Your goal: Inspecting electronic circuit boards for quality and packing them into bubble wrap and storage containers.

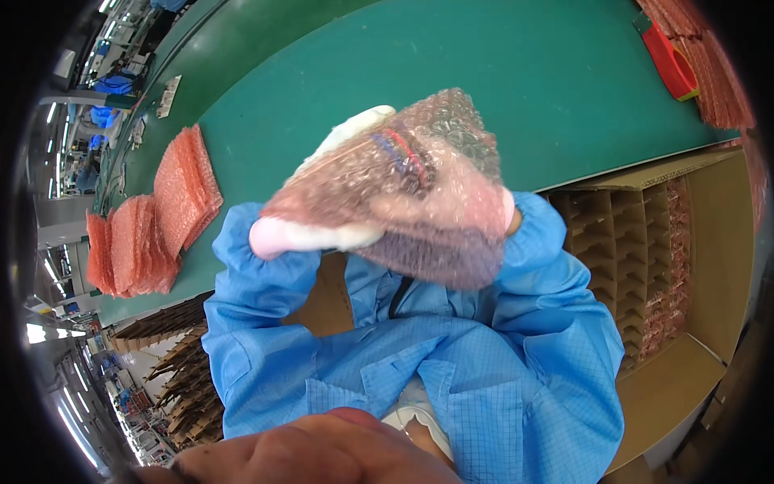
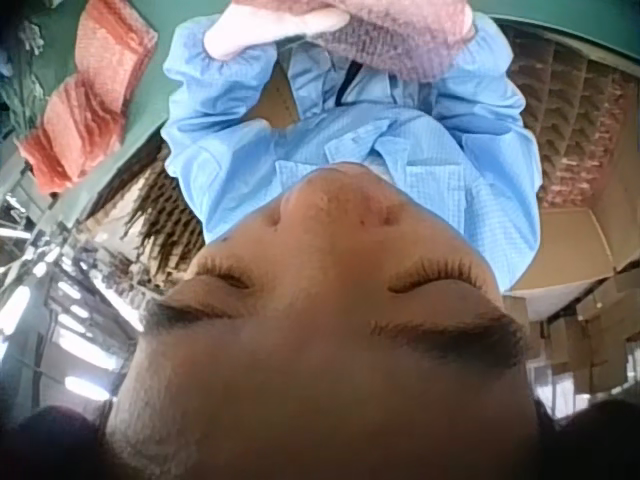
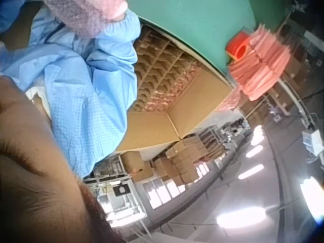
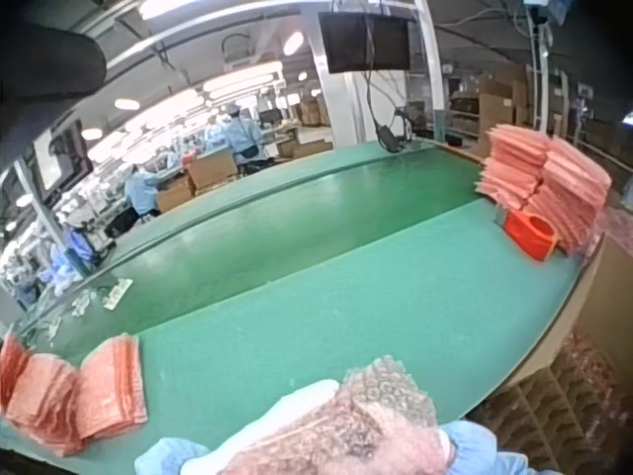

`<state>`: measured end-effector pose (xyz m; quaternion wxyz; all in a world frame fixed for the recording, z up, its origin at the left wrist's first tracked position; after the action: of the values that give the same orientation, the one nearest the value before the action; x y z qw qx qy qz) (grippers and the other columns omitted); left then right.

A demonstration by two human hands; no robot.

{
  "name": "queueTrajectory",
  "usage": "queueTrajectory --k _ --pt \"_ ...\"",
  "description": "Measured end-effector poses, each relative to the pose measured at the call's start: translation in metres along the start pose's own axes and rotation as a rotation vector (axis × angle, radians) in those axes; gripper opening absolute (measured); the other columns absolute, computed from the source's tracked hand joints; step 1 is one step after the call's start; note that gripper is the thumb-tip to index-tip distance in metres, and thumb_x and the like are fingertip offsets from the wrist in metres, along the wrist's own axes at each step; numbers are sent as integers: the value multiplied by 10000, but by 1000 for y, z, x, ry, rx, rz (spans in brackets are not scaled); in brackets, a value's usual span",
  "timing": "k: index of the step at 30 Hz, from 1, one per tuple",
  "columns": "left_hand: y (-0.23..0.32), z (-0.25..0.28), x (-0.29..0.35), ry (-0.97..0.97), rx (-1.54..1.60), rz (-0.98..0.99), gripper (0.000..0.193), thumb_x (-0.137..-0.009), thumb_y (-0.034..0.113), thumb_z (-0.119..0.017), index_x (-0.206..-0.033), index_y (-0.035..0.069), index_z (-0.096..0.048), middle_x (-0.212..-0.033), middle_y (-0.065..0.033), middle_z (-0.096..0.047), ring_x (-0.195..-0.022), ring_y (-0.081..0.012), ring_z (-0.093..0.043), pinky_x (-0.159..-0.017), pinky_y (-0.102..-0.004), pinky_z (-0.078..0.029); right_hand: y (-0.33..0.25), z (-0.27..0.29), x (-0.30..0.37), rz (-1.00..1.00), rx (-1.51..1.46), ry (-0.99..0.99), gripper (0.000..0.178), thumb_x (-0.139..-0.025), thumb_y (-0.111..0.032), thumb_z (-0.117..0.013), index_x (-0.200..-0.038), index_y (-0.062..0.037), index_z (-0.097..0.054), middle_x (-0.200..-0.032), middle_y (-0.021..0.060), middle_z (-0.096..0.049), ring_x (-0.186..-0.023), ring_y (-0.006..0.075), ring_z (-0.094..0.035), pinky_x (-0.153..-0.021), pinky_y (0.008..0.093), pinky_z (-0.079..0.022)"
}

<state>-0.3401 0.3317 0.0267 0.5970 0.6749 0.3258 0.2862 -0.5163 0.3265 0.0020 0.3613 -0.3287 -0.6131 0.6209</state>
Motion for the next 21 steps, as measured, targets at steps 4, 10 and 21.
queueTrajectory --k 4,10,21 --pt "-19 1 -7 24 -218 -134 872 -738 94 -795 -1463 37 -313 -1423 -105 -444 -1293 -229 -456 -1084 -379 -395 21 19 5 30 -60 -132 583 -753 -128 -799 -1266 -4 -551 -1171 92 -636 -1075 188 -592 -925 342 -492" --pt "-42 5 11 386 10 56 590 -803 64 -716 -1338 16 -470 -1258 -95 -575 -1162 -216 -557 -980 -367 -468 -18 65 24 -96 197 365 464 -759 -50 -755 -1192 22 -603 -1119 93 -658 -996 161 -613 -885 293 -500" --pt "-7 -35 15 585 363 0 494 -901 188 -540 -1337 -29 -455 -1253 -127 -568 -1075 -238 -597 -887 -351 -513 -16 -13 19 547 345 495 947 -698 -261 -815 -1458 -3 -312 -1442 253 -397 -1316 352 -452 -1030 382 -441"
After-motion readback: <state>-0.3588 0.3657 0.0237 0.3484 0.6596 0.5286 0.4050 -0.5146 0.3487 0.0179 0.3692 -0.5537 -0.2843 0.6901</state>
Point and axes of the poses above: each hand's wrist, its own x-axis away from the middle knuckle, its own z-axis out of the back of the hand, y = z × x, the point moved 3 cm from there along -x, towards the middle knuckle
